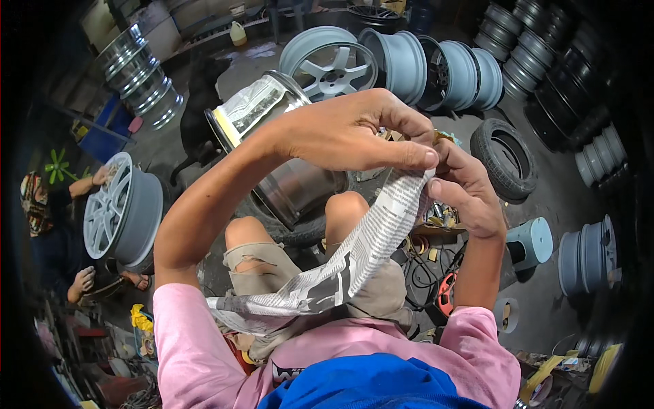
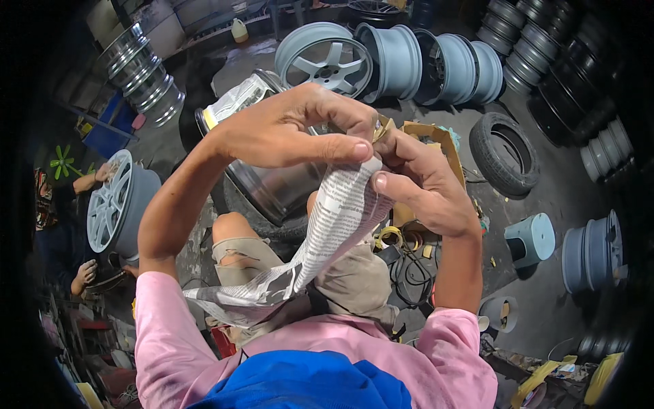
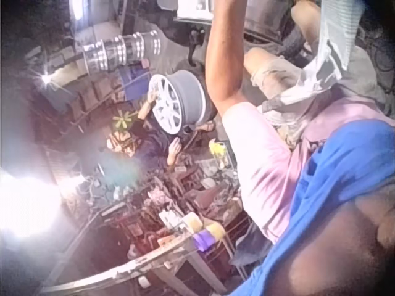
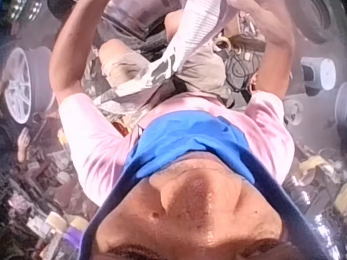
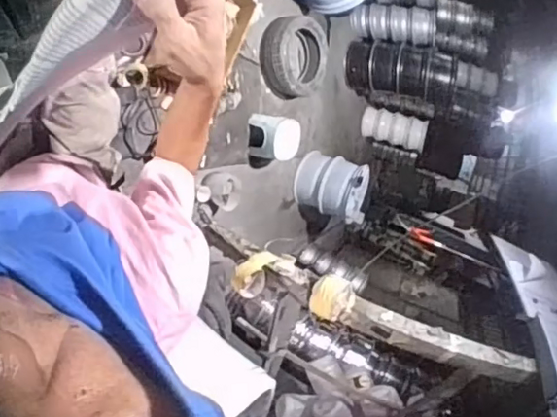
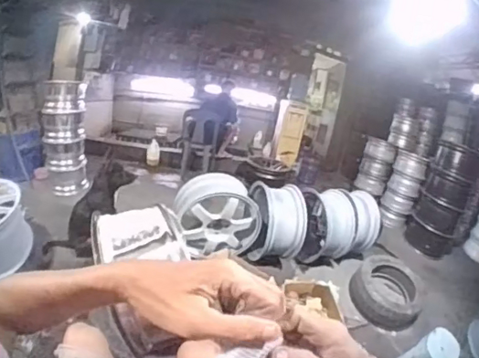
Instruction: The person covers the outer surface of a metal wheel rim using newspaper and yellow tape by hand.
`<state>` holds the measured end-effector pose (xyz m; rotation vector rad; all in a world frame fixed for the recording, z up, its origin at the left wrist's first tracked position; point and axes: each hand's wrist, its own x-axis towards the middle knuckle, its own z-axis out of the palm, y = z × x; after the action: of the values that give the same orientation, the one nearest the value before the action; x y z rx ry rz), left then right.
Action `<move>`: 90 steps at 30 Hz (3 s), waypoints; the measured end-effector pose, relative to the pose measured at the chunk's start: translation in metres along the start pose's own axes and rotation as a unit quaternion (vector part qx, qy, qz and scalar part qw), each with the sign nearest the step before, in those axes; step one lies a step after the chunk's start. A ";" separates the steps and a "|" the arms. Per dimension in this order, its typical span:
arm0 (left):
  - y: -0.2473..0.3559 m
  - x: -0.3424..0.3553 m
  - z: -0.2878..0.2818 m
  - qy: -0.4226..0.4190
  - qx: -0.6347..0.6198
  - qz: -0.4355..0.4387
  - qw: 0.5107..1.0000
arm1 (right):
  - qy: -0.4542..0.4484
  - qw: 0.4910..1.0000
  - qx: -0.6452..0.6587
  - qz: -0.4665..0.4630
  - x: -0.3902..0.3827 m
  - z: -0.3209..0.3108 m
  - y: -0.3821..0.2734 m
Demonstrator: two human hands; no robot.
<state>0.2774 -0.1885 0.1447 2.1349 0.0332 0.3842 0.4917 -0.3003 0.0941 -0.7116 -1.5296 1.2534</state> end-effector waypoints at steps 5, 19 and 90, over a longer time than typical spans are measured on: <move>0.002 0.000 0.008 0.047 -0.060 -0.043 0.996 | 0.021 0.996 -0.078 -0.021 -0.006 0.001 0.005; -0.005 -0.002 0.009 0.150 -0.073 -0.024 0.986 | 0.213 0.883 -0.366 -0.204 -0.013 0.023 0.004; -0.091 -0.220 0.020 0.465 -0.069 -0.321 0.822 | 0.172 0.979 0.005 0.110 -0.036 -0.049 0.201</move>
<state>0.0856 -0.1906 0.0027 1.4736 1.2078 0.9329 0.5206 -0.2563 -0.1092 -1.0540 -1.1834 1.2219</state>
